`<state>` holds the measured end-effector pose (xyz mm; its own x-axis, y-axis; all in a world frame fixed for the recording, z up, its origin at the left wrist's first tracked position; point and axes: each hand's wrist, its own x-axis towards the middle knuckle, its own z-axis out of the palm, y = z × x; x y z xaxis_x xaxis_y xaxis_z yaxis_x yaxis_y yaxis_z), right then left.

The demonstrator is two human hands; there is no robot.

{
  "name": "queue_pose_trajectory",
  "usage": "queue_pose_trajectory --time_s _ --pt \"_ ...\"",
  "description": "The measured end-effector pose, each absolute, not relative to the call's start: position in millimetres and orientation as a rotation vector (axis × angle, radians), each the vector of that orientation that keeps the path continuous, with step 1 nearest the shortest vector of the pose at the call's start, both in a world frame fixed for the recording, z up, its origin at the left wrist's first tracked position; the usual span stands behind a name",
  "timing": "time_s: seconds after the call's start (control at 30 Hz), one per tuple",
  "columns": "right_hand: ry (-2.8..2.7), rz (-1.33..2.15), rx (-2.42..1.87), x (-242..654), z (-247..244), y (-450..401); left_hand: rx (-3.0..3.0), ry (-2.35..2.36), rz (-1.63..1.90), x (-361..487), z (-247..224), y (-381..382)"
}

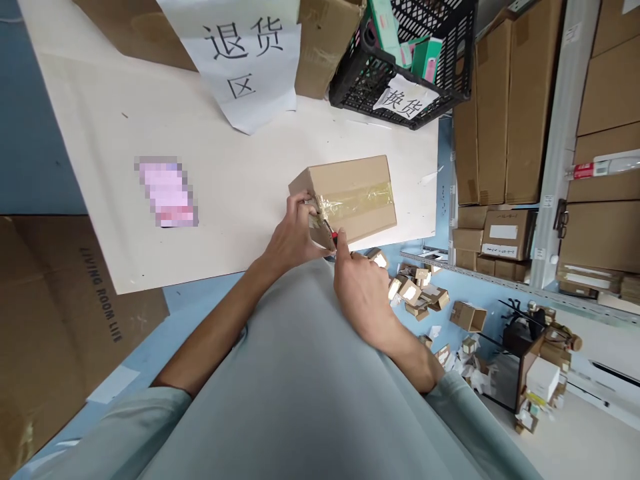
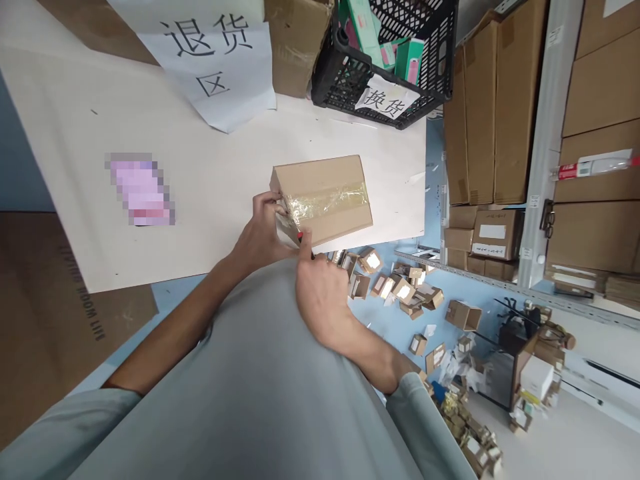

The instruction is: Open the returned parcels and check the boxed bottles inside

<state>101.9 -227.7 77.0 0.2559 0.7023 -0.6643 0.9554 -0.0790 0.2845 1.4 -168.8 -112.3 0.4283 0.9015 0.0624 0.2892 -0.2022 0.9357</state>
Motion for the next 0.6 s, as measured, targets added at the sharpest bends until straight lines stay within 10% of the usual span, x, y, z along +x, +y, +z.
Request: queue_pose_trajectory --time_s 0.6 --pt "1.630 -0.219 2.439 185.3 63.3 -219.8 1.564 1.022 0.826 -6.1 -125.1 -165.7"
